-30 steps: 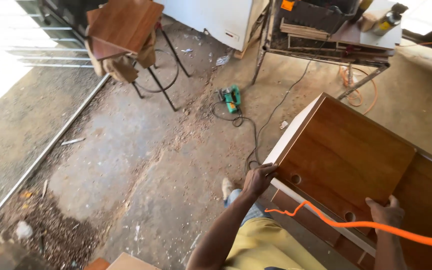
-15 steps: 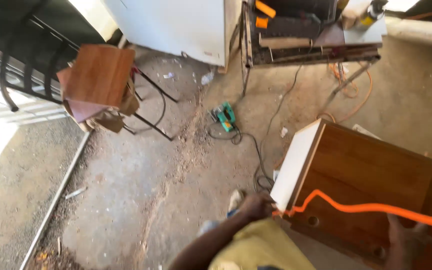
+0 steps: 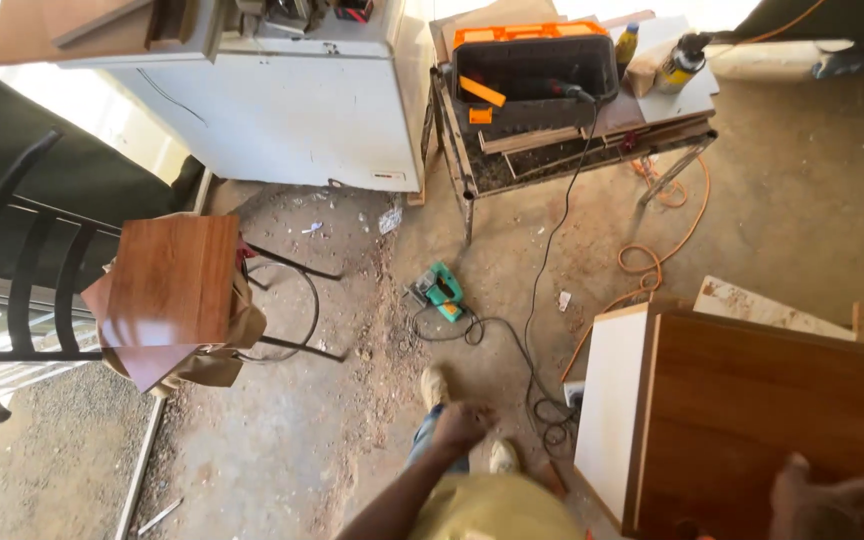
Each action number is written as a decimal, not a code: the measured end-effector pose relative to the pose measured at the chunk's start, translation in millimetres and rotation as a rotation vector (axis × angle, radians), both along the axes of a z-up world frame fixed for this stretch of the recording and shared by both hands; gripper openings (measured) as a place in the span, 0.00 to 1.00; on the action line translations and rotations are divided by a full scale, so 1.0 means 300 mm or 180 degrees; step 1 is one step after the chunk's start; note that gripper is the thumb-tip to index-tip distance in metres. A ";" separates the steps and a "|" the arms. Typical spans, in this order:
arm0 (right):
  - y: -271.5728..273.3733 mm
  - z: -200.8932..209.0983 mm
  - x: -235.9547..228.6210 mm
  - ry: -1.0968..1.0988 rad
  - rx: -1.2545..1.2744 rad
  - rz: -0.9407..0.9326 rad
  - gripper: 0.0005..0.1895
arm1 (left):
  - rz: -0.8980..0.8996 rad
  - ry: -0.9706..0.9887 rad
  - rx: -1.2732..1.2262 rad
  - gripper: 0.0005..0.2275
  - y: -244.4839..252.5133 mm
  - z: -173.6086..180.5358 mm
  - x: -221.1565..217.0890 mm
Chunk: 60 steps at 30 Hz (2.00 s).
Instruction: Measuring and marking a wooden cabinet with a tape measure and pencil, then preparing a power drill for use.
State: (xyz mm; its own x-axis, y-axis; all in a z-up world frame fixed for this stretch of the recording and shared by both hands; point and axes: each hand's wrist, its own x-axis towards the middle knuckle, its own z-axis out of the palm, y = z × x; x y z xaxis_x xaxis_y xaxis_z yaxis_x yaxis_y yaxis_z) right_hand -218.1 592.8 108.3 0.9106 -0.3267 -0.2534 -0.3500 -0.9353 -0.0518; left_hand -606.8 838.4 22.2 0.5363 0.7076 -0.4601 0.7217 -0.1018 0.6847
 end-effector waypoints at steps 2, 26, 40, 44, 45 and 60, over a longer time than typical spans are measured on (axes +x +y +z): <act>0.064 -0.037 -0.126 -0.1414 0.0500 0.1499 0.40 | 0.0309 -0.0065 -0.0011 0.10 0.153 -0.057 -0.061; 1.207 -0.201 -0.199 -0.2500 0.1652 0.2520 0.11 | 0.0823 0.0103 -0.0236 0.14 0.996 -0.212 0.024; 2.565 -0.430 0.508 -0.1313 0.1069 0.3666 0.31 | 0.1148 -0.0223 0.0042 0.20 1.912 0.008 0.928; 2.667 -0.710 0.788 0.0466 -0.0225 0.3587 0.41 | 0.2067 -0.0127 -0.0934 0.30 2.084 0.001 1.068; 2.721 -0.687 0.785 0.0497 -0.0287 0.3677 0.41 | 0.2162 -0.0122 -0.0992 0.30 2.130 -0.057 1.075; 2.759 -0.390 0.859 0.2351 0.2217 0.0901 0.13 | 0.2530 -0.0081 -0.1114 0.12 2.235 -0.118 1.120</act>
